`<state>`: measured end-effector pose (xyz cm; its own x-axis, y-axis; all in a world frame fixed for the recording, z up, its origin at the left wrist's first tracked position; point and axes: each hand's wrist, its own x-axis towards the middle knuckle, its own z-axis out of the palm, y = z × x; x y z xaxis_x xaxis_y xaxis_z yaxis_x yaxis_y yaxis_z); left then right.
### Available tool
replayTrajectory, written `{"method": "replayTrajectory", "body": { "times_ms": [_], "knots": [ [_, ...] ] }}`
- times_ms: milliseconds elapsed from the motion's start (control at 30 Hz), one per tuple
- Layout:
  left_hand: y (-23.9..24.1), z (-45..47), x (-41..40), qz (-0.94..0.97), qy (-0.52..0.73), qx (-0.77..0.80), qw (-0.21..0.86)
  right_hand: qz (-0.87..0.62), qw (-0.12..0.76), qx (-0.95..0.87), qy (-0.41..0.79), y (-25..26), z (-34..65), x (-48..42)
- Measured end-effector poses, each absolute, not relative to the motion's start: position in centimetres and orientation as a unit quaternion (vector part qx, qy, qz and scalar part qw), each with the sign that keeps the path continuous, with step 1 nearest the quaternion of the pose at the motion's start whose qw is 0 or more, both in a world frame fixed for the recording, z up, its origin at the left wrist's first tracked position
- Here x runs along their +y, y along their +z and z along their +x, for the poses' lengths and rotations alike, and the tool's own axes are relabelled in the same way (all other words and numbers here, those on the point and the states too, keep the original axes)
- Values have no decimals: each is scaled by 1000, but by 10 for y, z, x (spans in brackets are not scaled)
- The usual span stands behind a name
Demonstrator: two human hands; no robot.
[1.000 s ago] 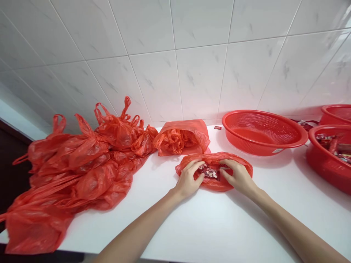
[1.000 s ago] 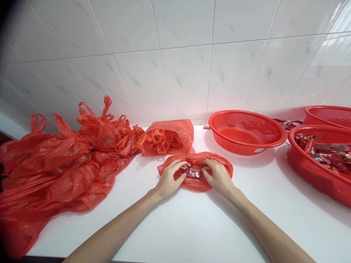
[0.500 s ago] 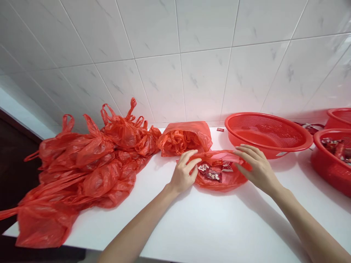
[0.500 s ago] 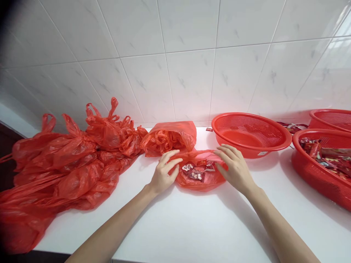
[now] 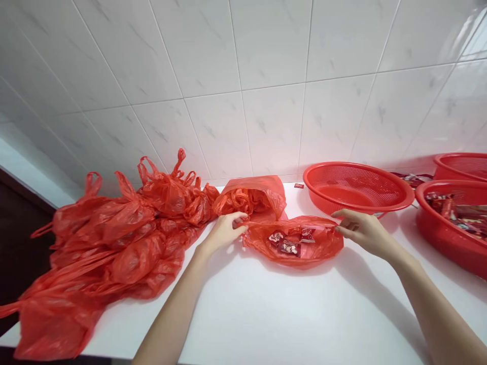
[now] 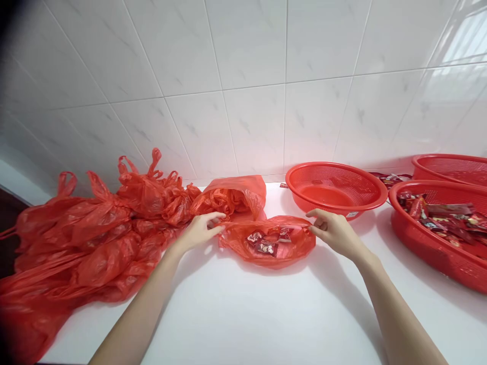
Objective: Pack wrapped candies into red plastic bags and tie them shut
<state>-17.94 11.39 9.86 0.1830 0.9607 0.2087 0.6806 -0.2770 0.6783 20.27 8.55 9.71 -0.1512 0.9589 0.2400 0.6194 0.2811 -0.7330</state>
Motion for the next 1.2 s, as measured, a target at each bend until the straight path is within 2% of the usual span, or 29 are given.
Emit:
{"method": "replayTrajectory", "body": {
  "times_ms": [100,233,300,367,467,567,633,767,867,1033,1200],
  "knots": [
    [120,-183,109,693,346,549,314,-480,431,-658,388,106,196,82],
    [142,-162,97,622,462,456,437,-414,492,-606,468,110,178,79],
    [150,-144,90,621,496,395,460,-387,510,-579,505,107,169,78],
    [153,-125,83,658,492,338,459,-366,518,-555,539,103,162,78],
    [146,-97,75,742,364,311,469,-351,521,-531,569,98,155,78],
    [131,-75,72,773,238,349,474,-345,523,-517,584,96,154,78],
    [121,-64,74,746,230,384,493,-343,521,-513,589,95,153,77],
    [117,-48,82,639,312,366,600,-328,518,-520,595,95,150,76],
    [123,-44,90,595,358,331,639,-339,532,-521,575,97,149,74],
    [138,-52,97,552,435,334,628,-358,563,-500,553,96,150,76],
    [163,-62,93,561,541,273,564,-376,593,-516,492,90,148,78]
  ]
}}
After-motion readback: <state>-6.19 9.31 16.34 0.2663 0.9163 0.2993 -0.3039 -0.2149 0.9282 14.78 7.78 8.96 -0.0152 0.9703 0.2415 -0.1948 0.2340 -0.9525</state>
